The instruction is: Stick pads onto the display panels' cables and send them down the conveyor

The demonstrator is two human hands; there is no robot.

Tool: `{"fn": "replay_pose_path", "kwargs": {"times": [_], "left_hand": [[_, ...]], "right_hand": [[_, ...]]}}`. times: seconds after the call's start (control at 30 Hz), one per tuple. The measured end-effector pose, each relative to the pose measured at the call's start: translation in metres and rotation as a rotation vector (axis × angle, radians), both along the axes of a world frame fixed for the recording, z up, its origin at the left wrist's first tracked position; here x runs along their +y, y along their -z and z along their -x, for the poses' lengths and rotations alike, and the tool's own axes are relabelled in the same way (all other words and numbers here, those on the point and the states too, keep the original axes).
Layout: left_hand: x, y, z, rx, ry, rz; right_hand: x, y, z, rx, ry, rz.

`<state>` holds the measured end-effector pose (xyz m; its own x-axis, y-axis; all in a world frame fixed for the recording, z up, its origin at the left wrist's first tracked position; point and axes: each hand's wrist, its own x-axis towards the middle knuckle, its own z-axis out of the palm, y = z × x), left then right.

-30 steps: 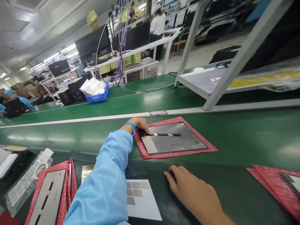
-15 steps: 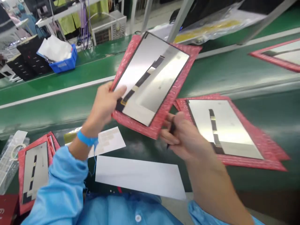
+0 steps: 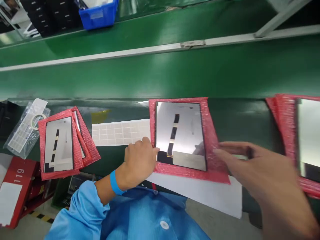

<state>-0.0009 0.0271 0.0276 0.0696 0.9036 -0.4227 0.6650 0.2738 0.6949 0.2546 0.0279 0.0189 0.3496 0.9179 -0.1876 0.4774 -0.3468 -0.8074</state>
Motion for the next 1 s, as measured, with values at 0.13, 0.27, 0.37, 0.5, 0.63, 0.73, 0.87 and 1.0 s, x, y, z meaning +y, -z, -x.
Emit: {"fn": "replay_pose_path", "kwargs": {"times": [0.13,0.27,0.37,0.5,0.63,0.73,0.87,1.0], "left_hand": [[-0.015,-0.021,0.011,-0.152,0.209,-0.071],[-0.026,-0.031,0.031,-0.442,0.214,-0.094],[-0.03,-0.032,0.054,-0.338,0.103,-0.2],[-0.026,-0.025,0.083,-0.076,0.053,-0.451],[-0.001,-0.006,0.11,0.142,-0.038,-0.579],[0.021,0.016,0.124,0.393,-0.127,-0.565],[0.032,0.037,0.129,0.523,-0.066,-0.463],[0.031,0.042,0.13,0.467,-0.098,-0.477]], "right_hand": [[-0.014,-0.048,0.068,0.272,0.126,-0.169],[-0.012,-0.063,0.142,0.853,-0.138,-0.243],[0.0,-0.056,0.166,0.775,-0.238,-0.224],[0.027,-0.044,0.169,0.438,-0.497,-0.182],[0.073,-0.029,0.174,0.498,-0.528,-0.101],[0.11,-0.01,0.191,0.602,-0.426,-0.075],[0.135,0.017,0.218,0.63,-0.456,-0.037],[0.138,0.031,0.23,0.574,-0.497,0.0]]}}
